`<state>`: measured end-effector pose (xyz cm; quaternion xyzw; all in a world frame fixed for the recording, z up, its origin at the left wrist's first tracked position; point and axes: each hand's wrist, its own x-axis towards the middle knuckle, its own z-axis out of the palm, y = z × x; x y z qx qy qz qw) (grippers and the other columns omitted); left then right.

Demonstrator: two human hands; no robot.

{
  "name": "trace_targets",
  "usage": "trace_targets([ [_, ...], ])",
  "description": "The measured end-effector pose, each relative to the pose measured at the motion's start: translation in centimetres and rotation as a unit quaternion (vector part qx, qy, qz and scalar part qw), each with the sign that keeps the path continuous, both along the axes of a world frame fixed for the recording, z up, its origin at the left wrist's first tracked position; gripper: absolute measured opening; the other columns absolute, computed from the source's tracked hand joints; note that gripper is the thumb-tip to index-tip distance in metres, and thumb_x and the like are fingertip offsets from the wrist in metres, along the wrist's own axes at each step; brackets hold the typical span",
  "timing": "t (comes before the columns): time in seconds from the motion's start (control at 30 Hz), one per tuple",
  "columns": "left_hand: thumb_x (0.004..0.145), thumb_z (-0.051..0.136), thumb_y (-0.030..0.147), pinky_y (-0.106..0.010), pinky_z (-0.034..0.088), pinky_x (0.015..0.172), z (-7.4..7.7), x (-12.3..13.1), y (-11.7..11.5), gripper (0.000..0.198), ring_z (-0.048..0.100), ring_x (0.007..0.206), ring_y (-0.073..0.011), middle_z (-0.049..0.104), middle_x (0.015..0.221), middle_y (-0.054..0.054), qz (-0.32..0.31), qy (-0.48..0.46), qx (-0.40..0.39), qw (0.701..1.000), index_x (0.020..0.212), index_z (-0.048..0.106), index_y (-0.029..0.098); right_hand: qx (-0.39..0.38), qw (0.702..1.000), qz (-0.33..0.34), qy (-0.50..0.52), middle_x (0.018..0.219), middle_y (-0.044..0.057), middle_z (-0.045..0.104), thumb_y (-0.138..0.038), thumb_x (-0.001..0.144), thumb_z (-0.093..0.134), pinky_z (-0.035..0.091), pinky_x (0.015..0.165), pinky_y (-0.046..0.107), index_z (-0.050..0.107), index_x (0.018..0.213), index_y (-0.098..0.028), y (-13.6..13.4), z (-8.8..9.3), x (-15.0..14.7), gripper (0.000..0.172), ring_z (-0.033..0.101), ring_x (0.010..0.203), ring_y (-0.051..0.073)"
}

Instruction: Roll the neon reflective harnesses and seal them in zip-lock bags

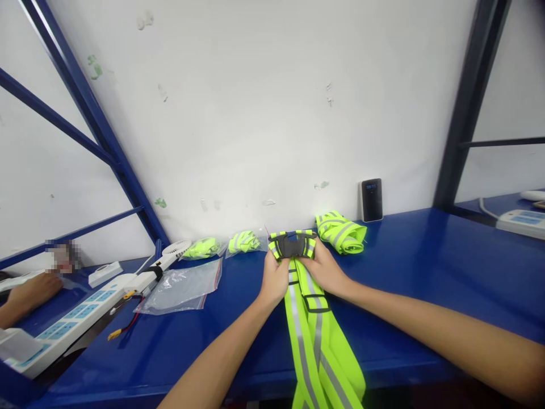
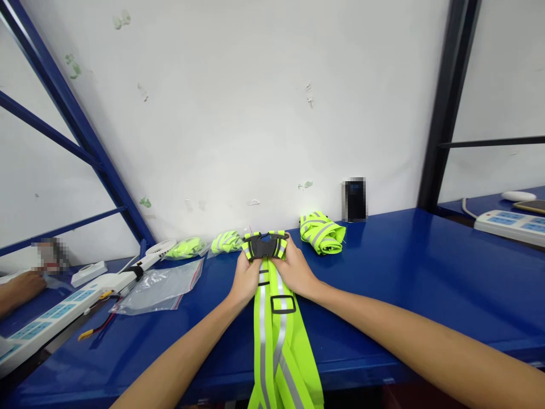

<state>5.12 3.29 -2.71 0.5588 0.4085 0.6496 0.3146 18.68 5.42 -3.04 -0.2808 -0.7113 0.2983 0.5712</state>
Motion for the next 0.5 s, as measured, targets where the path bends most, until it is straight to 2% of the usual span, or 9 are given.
trace_targets([
  [0.17, 0.081, 0.057, 0.022, -0.037, 0.037, 0.104, -0.41, 0.10, -0.16, 0.017, 0.055, 0.112, -0.0217, 0.067, 0.096, -0.003, -0.012, 0.003, -0.005, 1.000, 0.097, 0.063, 0.022, -0.018, 1.000, -0.010, 0.010, 0.113, 0.006, 0.065, -0.013, 0.078, 0.056, 0.041, 0.100, 0.041, 0.052, 0.114, -0.021, 0.01, -0.25, -0.13, 0.038, 0.058, 0.111, 0.025],
  [0.27, 0.079, 0.057, 0.022, -0.037, 0.036, 0.105, -0.77, -0.25, -0.19, 0.017, 0.054, 0.114, -0.0224, 0.067, 0.096, -0.002, -0.023, -0.008, -0.032, 0.999, 0.095, 0.062, 0.023, -0.021, 0.999, -0.017, 0.017, 0.114, 0.007, 0.064, -0.014, 0.078, 0.057, 0.041, 0.100, 0.041, 0.053, 0.115, -0.021, 0.03, -0.52, -0.30, 0.037, 0.057, 0.113, 0.025],
  [0.37, 0.075, 0.059, 0.020, -0.038, 0.038, 0.104, -0.91, -0.64, -0.28, 0.020, 0.056, 0.110, -0.0230, 0.067, 0.097, -0.002, -0.063, -0.025, -0.049, 0.996, 0.095, 0.062, 0.022, -0.022, 0.999, -0.018, 0.026, 0.111, 0.006, 0.064, -0.013, 0.078, 0.056, 0.042, 0.100, 0.041, 0.054, 0.112, -0.021, 0.11, -0.69, -0.43, 0.036, 0.057, 0.112, 0.025],
  [0.5, 0.085, 0.057, 0.035, -0.039, 0.039, 0.104, -0.81, -0.76, -0.27, 0.029, 0.057, 0.114, -0.0237, 0.067, 0.111, -0.005, -0.124, -0.056, -0.049, 0.989, 0.111, 0.060, 0.021, -0.036, 0.998, -0.008, 0.041, 0.112, 0.006, 0.064, -0.011, 0.077, 0.056, 0.042, 0.100, 0.040, 0.054, 0.110, -0.020, 0.19, -0.61, -0.49, 0.035, 0.058, 0.110, 0.023],
])
